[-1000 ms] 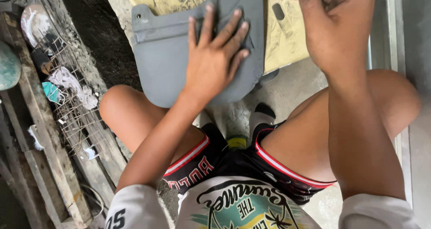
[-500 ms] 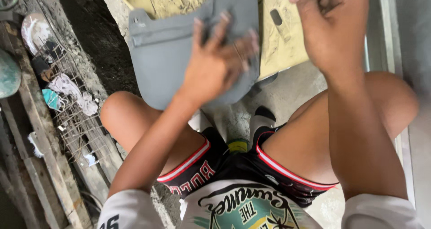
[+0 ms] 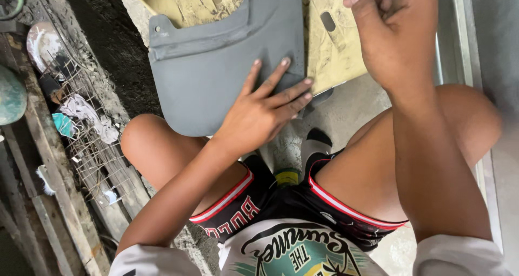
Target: The person sits on the floor holding a gray plastic panel on their lap and sands its surface and edges by hand using small pieces of sandpaper, repositioning the panel and switching sanding spots to smooth different areas.
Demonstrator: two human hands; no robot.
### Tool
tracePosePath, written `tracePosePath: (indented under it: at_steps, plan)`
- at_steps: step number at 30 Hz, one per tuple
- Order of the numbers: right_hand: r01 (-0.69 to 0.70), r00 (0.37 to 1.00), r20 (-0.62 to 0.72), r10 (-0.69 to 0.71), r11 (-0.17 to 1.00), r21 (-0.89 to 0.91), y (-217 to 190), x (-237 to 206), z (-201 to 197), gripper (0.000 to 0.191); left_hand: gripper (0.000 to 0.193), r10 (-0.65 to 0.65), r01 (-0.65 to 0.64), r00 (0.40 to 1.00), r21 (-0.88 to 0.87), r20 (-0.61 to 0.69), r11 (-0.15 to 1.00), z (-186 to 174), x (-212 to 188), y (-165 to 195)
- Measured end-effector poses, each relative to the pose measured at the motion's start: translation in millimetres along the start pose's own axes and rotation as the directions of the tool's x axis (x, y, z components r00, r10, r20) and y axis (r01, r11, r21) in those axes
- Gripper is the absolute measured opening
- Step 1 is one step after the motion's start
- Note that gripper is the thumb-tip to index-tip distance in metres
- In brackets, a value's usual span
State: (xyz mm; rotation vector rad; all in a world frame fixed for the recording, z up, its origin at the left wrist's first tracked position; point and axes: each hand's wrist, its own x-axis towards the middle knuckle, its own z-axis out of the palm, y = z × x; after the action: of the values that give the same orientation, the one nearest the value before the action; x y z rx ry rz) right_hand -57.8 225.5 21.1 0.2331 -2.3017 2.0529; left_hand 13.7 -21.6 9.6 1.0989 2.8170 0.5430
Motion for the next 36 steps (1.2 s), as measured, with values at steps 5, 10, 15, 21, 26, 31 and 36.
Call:
tracePosePath:
  at_steps: [5,10,15,21,26,31,36]
  plan:
    - [-0.008,1.000,0.004,0.008,0.999,-0.038,1.3,-0.4,-0.3,0.017,0.049,-0.262,0.267,0.963,0.091,-0.063,0.959,-7.7,-25.2,-3.9]
    - [-0.015,1.000,0.007,0.015,1.000,-0.019,-5.8,-0.2,3.0,0.010,0.083,-0.264,0.261,0.965,-0.117,-0.009,0.958,-2.2,-49.5,9.0]
    - [-0.053,0.999,0.009,0.054,0.996,-0.066,-9.9,-0.4,6.5,0.010,0.057,-0.192,0.186,0.978,-0.070,-0.083,0.980,10.4,-76.5,38.0]
    - [-0.015,0.999,0.048,0.012,0.998,0.053,-7.3,-1.5,6.7,0.011,0.015,-0.604,0.231,0.732,-0.718,-0.316,0.656,34.4,-80.5,79.7]
    - [0.020,0.998,0.064,-0.020,1.000,0.003,-3.2,-7.3,12.1,0.007,0.015,-0.891,-0.088,0.447,-0.987,0.084,-0.137,71.5,-62.2,111.1]
    - [-0.062,0.967,0.252,0.028,0.990,0.126,-3.8,-15.6,24.9,0.024,0.019,-0.773,-0.394,0.566,-0.730,0.285,-0.558,69.0,-49.5,114.2]
    - [-0.324,0.730,0.680,0.066,0.910,0.260,-14.8,-31.6,45.4,0.047,0.026,-0.853,-0.582,0.509,-0.683,0.118,-0.441,36.2,-53.9,105.5]
